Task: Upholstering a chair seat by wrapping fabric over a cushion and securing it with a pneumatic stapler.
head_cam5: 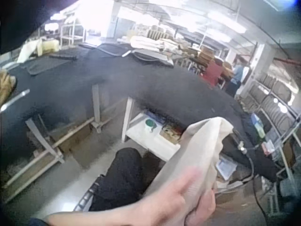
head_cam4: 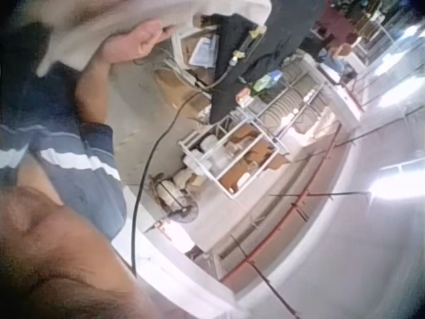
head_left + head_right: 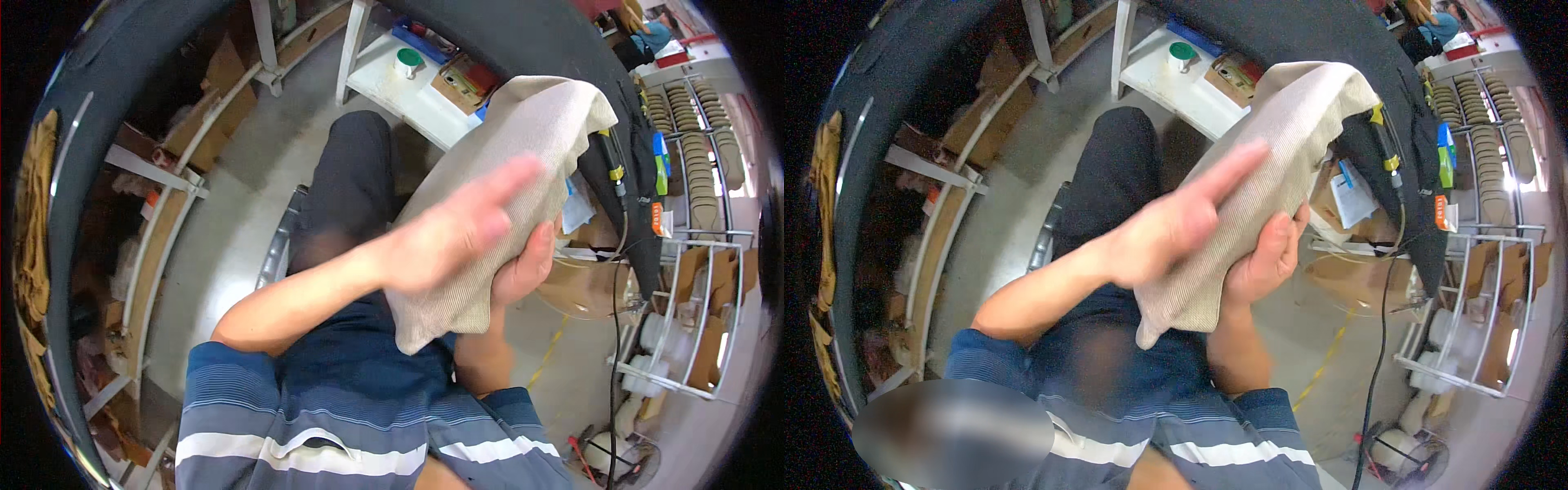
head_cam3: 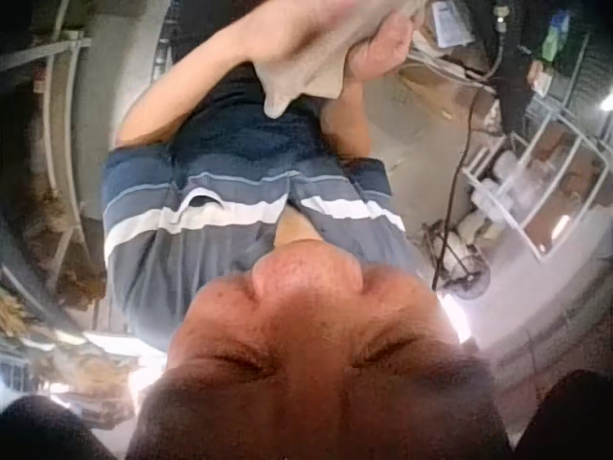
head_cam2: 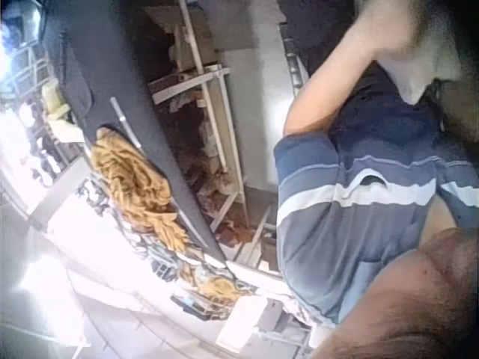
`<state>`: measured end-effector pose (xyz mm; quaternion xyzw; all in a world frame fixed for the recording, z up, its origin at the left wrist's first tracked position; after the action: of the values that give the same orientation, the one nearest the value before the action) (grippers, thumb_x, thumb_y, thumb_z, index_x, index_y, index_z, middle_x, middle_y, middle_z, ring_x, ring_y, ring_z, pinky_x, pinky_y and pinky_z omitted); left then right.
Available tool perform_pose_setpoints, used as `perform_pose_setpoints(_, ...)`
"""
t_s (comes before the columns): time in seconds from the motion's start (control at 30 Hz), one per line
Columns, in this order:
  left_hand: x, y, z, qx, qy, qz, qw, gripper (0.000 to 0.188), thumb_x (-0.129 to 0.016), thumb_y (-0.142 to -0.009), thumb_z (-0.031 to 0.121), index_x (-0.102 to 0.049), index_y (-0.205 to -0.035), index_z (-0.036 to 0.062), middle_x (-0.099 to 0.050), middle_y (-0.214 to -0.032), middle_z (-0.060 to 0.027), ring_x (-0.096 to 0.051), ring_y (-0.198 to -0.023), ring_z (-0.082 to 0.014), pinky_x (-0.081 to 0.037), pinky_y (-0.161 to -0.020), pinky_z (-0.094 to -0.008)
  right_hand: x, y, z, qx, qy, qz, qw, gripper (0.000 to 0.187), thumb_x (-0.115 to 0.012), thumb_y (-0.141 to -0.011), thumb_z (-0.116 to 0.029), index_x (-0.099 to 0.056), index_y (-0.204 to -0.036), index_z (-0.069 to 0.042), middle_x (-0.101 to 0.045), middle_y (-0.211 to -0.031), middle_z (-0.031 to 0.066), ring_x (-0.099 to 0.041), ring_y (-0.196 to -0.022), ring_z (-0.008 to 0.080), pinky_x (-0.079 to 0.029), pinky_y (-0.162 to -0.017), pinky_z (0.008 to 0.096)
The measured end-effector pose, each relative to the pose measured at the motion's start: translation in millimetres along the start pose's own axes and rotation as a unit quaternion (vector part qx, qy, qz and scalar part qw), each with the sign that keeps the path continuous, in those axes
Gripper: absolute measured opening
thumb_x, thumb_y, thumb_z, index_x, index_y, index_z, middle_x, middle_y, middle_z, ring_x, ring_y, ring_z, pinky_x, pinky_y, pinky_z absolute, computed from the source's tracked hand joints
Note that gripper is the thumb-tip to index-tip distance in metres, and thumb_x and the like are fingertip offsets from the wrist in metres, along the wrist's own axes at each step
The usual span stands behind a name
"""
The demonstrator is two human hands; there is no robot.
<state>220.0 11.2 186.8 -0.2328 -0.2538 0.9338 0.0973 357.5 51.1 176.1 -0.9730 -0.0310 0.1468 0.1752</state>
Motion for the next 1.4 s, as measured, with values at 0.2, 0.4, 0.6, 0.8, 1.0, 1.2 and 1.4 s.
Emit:
perform_pose_setpoints(0.2, 105.3, 46.0, -222.2, 0.366, 0.008, 0.215, 0.905, 0.066, -0.026, -0.112, 0.049, -0.026, -0.163, 0.0071, -0.030, -0.167, -0.0128, -0.029, -0.153, -0.0228, -0.023, -0.125, -0.0363, 7.1, 7.4, 1.6, -0.050, 0.025, 0.015, 0.998, 0.057, -0.045, -0.106, -0.045, -0.055, -0.138, 0.001, -0.053, -0.145, 0.0145, -0.053, -0.131, 0.0268, -0.039, -0.113, 0.0430)
perform_pose_setpoints(0.4, 125.1, 65.1, -289.3, 0.464, 0.107, 0.223, 0.851, 0.069, -0.027, -0.111, 0.051, -0.024, -0.164, 0.0066, -0.028, -0.168, -0.0136, -0.026, -0.155, -0.0261, -0.021, -0.126, -0.0389, 8.5, 11.5, 0.3, -0.096, 0.017, 0.027, 0.995, 0.066, -0.041, -0.106, -0.053, -0.048, -0.149, -0.004, -0.053, -0.148, 0.0129, -0.052, -0.133, 0.0274, -0.038, -0.115, 0.0437)
perform_pose_setpoints(0.6, 85.2, 58.5, -209.4, 0.442, -0.096, 0.223, 0.863, 0.078, -0.030, -0.109, 0.056, -0.018, -0.164, 0.0021, -0.016, -0.172, -0.0142, -0.009, -0.160, -0.0244, -0.011, -0.128, -0.0372, 17.5, 11.2, -0.6, -0.105, 0.027, 0.045, 0.993, 0.067, -0.041, -0.105, -0.053, -0.047, -0.150, -0.005, -0.053, -0.147, 0.0127, -0.051, -0.134, 0.0273, -0.037, -0.115, 0.0436)
perform_pose_setpoints(0.8, 47.1, 4.4, -96.8, 0.264, -0.063, 0.120, 0.955, 0.076, -0.031, -0.111, 0.053, -0.015, -0.164, 0.0021, -0.015, -0.172, -0.0128, -0.012, -0.159, -0.0241, -0.012, -0.129, -0.0366, -13.7, 2.1, 1.7, 0.021, 0.063, 0.043, 0.997, 0.041, -0.051, -0.104, -0.027, -0.066, -0.119, 0.008, -0.051, -0.144, 0.0198, -0.052, -0.128, 0.0257, -0.038, -0.111, 0.0390)
perform_pose_setpoints(1.0, 65.0, -102.5, -23.7, 0.321, 0.156, 0.077, 0.931, 0.052, -0.040, -0.111, 0.047, -0.062, -0.128, 0.0046, -0.069, -0.106, -0.0111, -0.069, -0.089, -0.0207, -0.059, -0.081, -0.0350, -61.3, 4.5, 12.8, 0.059, 0.048, 0.024, 0.997, 0.028, -0.062, -0.102, -0.016, -0.066, -0.088, 0.008, -0.050, -0.144, 0.0175, -0.047, -0.131, 0.0220, -0.033, -0.112, 0.0361)
perform_pose_setpoints(1.2, 35.8, -60.0, 24.6, 0.277, 0.131, 0.151, 0.940, 0.050, -0.037, -0.112, 0.036, -0.045, -0.153, 0.0077, -0.062, -0.135, -0.0130, -0.064, -0.116, -0.0209, -0.055, -0.098, -0.0351, -59.8, 2.1, 24.5, 0.126, 0.074, 0.041, 0.988, 0.027, -0.068, -0.096, -0.011, -0.059, -0.077, 0.005, -0.058, -0.132, 0.0187, -0.047, -0.132, 0.0371, -0.033, -0.113, 0.0470)
perform_pose_setpoints(1.4, 19.4, -36.9, 49.0, 0.224, -0.244, 0.066, 0.941, 0.061, -0.039, -0.112, 0.023, -0.016, -0.166, 0.0073, -0.033, -0.165, -0.0132, -0.038, -0.147, -0.0188, -0.030, -0.120, -0.0319, -58.1, 2.2, 25.0, 0.165, 0.086, 0.035, 0.982, 0.030, -0.071, -0.093, -0.012, -0.055, -0.072, 0.002, -0.060, -0.127, 0.0176, -0.046, -0.133, 0.0399, -0.034, -0.112, 0.0497)
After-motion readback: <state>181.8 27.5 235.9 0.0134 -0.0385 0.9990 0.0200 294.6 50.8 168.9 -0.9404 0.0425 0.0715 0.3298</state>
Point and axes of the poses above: each hand's wrist, its own y-axis away from the middle knuckle, its own x-axis out of the back of the hand, z = x × y, the point moved 1 cm from there along -y, towards the middle knuckle
